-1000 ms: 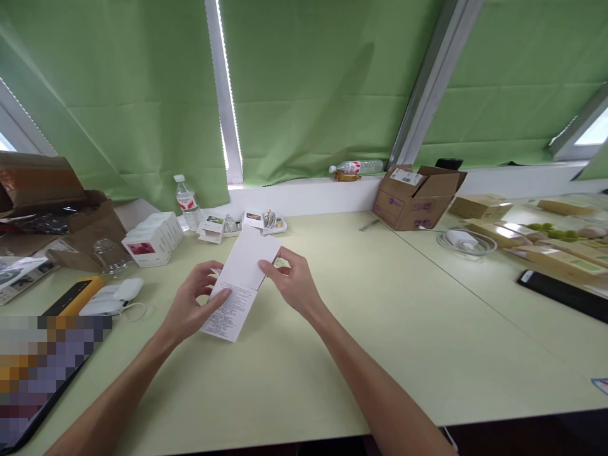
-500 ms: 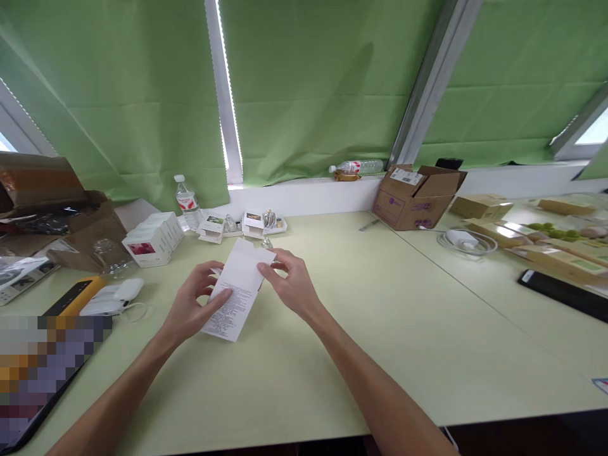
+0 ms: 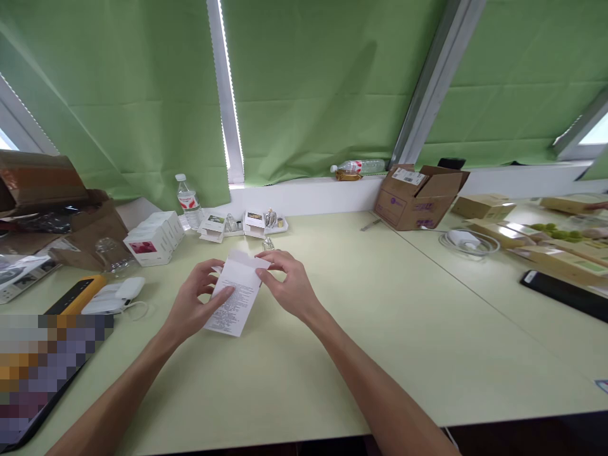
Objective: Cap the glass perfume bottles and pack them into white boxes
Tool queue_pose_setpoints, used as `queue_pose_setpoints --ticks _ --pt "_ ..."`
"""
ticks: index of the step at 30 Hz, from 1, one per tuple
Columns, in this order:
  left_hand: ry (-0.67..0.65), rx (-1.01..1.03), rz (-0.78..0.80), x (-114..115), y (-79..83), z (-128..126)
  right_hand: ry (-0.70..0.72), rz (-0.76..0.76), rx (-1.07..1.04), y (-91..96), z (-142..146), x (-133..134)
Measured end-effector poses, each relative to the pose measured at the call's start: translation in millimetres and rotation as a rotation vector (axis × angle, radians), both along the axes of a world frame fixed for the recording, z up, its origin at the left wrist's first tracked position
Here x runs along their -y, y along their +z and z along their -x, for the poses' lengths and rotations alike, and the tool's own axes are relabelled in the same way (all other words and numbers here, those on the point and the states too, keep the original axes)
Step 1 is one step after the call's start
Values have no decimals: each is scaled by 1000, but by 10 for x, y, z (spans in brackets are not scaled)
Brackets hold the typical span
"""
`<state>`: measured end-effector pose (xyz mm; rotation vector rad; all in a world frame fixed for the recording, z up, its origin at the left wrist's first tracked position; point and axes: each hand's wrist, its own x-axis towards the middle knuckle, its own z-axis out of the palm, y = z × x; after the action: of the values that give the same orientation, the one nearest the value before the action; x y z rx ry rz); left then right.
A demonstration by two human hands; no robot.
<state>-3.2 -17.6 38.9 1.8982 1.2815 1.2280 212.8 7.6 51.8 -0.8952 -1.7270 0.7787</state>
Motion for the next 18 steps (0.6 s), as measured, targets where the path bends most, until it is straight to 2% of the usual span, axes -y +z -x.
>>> queue_pose_setpoints --ticks 18 --pt "35 8 -15 -11 -27 0 -3 -140 166 -51 0 0"
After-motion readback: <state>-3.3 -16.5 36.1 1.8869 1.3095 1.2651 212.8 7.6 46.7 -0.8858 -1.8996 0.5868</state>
